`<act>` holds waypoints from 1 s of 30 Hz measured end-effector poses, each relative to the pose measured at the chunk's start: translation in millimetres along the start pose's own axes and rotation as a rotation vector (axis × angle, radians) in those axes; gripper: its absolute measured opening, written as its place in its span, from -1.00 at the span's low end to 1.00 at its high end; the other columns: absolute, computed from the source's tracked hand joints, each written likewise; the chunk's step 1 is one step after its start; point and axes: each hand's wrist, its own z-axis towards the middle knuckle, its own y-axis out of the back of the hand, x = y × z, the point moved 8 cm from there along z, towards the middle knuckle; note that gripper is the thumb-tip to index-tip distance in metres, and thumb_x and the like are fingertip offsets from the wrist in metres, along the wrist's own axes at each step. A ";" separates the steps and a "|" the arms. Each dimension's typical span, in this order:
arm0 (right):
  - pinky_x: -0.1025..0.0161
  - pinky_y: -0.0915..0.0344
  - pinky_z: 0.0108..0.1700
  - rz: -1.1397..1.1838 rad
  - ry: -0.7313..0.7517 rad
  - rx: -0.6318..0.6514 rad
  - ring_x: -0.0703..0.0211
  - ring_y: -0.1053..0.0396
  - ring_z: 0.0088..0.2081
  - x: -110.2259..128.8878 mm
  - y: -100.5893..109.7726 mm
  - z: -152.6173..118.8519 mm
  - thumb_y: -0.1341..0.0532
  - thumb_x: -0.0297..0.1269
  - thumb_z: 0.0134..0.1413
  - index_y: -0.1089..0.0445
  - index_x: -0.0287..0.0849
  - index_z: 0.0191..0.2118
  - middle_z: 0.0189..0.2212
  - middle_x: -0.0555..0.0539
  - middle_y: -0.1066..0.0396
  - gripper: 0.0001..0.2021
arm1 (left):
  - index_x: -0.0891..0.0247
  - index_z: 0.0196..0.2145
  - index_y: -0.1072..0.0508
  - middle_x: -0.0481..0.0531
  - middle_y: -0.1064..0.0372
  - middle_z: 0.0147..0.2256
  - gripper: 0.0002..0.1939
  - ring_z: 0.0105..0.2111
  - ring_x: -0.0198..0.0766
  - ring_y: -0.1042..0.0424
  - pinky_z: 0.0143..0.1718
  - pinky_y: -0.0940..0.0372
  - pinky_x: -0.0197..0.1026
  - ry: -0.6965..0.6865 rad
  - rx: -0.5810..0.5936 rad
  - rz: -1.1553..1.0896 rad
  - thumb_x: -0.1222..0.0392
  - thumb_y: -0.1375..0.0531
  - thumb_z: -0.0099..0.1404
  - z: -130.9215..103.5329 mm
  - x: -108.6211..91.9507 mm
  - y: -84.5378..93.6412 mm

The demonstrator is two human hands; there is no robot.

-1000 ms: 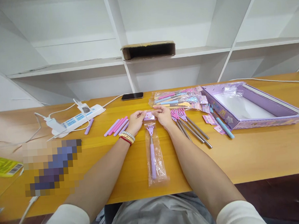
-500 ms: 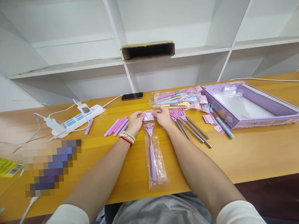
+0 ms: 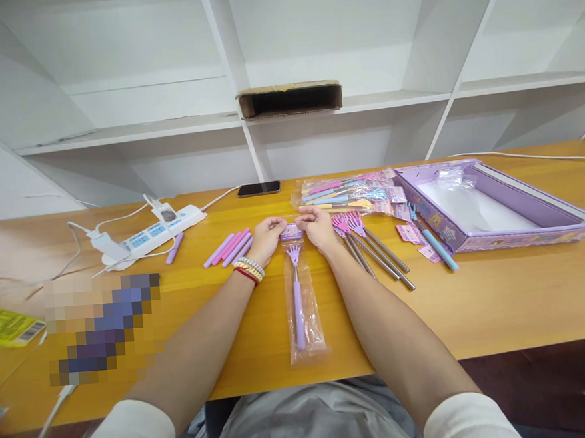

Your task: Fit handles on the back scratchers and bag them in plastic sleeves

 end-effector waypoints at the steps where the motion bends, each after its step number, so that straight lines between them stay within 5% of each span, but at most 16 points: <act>1: 0.26 -0.27 -0.34 0.004 -0.005 -0.003 0.25 -0.36 -0.48 -0.6 0.2 0.1 -0.30 -0.40 -0.46 -0.32 -0.22 -0.31 -0.54 0.03 -0.43 -0.61 | 0.33 -0.42 -0.40 -0.02 -0.36 -0.46 -0.88 -0.44 -0.35 -0.33 -0.33 -0.23 -0.26 0.003 0.004 -0.004 0.28 -0.22 0.01 0.2 0.8 -0.1; 10: 0.31 -0.23 -0.52 -0.063 -0.072 0.027 0.28 -0.28 -0.61 -12.1 -0.6 3.6 -0.30 -0.37 -0.41 -0.31 -0.19 -0.33 -0.63 0.08 -0.36 -0.66 | 0.34 -0.35 -0.41 0.01 -0.39 -0.44 -0.81 -0.42 -0.34 -0.37 -0.34 -0.26 -0.27 0.030 0.013 -0.017 0.34 -0.22 -0.01 0.6 4.3 -0.3; 23: 0.24 -0.30 -0.32 -0.103 -0.006 0.110 0.25 -0.37 -0.46 -8.6 -4.0 3.8 -0.30 -0.37 -0.45 -0.30 -0.21 -0.26 -0.50 0.01 -0.42 -0.57 | 0.34 -0.38 -0.46 0.07 -0.44 -0.37 -0.86 -0.34 -0.28 -0.40 -0.23 -0.28 -0.19 -0.010 0.040 0.037 0.34 -0.22 0.01 0.8 2.3 -2.2; 30: 0.28 -0.28 -0.38 -0.260 0.069 0.128 0.27 -0.31 -0.48 -7.6 -0.6 8.2 -0.26 -0.39 -0.44 -0.34 -0.23 -0.46 -0.55 0.02 -0.36 -0.77 | 0.33 -0.37 -0.47 0.06 -0.46 -0.35 -0.83 -0.33 -0.28 -0.42 -0.20 -0.30 -0.17 -0.055 0.160 0.035 0.30 -0.25 0.00 3.1 1.3 -6.4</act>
